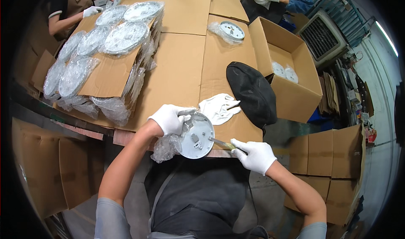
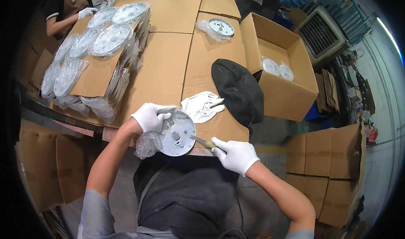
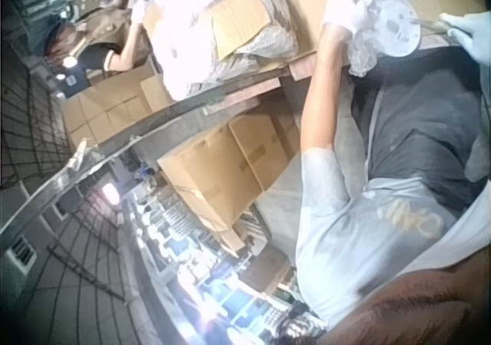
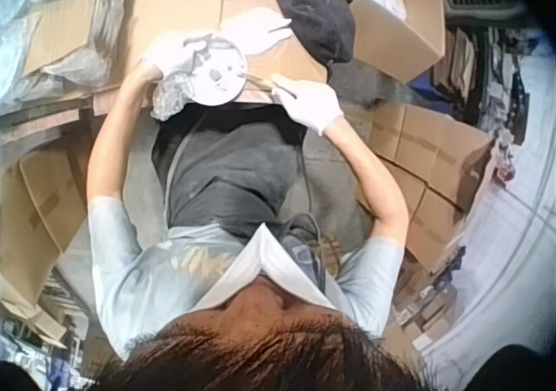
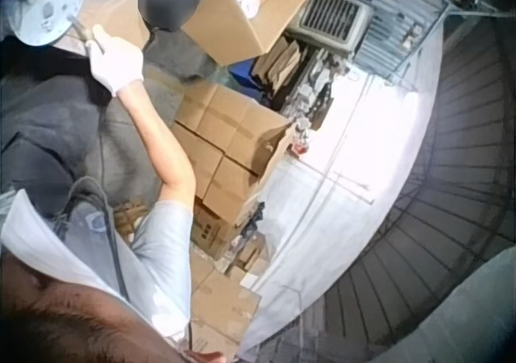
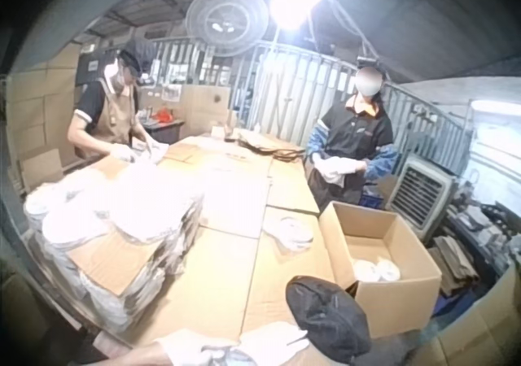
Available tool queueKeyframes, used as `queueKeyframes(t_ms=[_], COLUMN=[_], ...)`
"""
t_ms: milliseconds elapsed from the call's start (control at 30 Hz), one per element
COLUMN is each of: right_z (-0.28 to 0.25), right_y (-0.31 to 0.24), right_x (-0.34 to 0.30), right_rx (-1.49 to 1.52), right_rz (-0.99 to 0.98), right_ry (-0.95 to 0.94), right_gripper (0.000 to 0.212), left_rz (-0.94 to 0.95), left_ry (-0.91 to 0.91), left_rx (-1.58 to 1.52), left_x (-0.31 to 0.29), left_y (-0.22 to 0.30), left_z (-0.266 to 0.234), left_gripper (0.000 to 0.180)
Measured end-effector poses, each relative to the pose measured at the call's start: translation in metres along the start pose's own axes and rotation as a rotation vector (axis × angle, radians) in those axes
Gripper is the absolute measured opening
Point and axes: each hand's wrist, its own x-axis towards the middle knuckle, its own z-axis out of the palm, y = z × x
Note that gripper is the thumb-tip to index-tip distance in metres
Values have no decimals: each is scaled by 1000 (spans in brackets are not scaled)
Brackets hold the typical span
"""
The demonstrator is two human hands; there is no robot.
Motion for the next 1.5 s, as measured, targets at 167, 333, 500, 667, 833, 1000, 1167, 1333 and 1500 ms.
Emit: queueKeyframes(t_ms=[167, 333, 500, 667, 833, 1000, 1167, 1333, 1500], right_z=[11, 29, 28, 36, 61, 77, 78, 70, 66], right_y=[3, 12, 17, 45, 48, 43, 45, 42, 44], right_x=[-2, -4, -4, 2, 21, 30, 32, 29, 26], right_rx=[93, 198, 428, 728, 723, 424, 376, 381, 383], right_rz=[41, 29, 67, 243, 278, 147, 104, 121, 117], right_ry=[46, 84, 142, 502, 544, 693, 779, 714, 693], right_gripper=[32, 35, 39, 38, 37, 32, 32, 33, 34], left_rz=[-23, 48, 177, -40, 143, 350, 477, 206, -23], left_ry=[-21, -38, 39, 374, 516, 468, 532, 390, 349], left_rx=[6, -17, -43, -646, -1476, -1481, -1348, -1345, -1207], left_x=[1, 2, -3, 26, 113, 216, 288, 325, 349], left_y=[-2, -8, -15, -3, 13, 74, 134, 63, 29], left_z=[2, 3, -1, -5, -14, -45, -56, -11, -6], left_gripper=[37, 44, 49, 64, 102, 99, 94, 89, 85])
